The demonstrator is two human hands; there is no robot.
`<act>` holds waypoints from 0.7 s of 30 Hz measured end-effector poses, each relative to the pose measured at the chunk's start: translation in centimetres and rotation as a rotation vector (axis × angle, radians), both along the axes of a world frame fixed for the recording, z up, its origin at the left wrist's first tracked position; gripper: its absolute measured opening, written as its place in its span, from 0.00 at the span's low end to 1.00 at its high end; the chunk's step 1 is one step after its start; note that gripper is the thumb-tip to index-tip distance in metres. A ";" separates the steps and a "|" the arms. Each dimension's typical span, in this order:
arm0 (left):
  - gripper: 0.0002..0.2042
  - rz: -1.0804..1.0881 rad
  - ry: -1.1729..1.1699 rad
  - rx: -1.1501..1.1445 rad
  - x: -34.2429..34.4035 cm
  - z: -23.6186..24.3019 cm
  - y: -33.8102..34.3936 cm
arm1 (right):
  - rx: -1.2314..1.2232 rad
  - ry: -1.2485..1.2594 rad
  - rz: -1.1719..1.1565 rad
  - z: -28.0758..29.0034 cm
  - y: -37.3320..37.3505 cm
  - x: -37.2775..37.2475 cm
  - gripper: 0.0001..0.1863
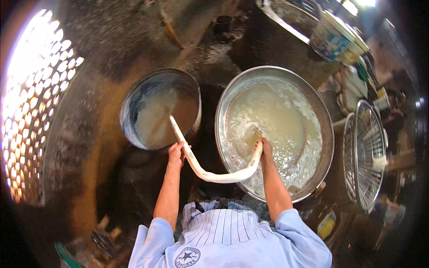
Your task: The person scoops a liquid slurry from a large metal basin using a ladle and pours it onto a rectangular mesh screen. They smooth the wet sheet with their hands, lift the screen, and place the formed sheet onto a drying rack. The person repeats this process, handling the screen and slurry to produce multiple sheets.
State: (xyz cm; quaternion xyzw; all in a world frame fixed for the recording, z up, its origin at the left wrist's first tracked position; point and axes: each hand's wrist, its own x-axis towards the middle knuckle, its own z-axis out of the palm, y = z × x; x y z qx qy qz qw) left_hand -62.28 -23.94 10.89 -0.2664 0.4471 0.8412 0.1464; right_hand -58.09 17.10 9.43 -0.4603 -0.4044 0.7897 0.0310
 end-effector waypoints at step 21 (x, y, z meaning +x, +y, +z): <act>0.26 -0.196 0.016 -0.036 3.1 3.7 -4.4 | 0.126 -0.004 -0.351 -4.3 -4.8 -12.5 0.28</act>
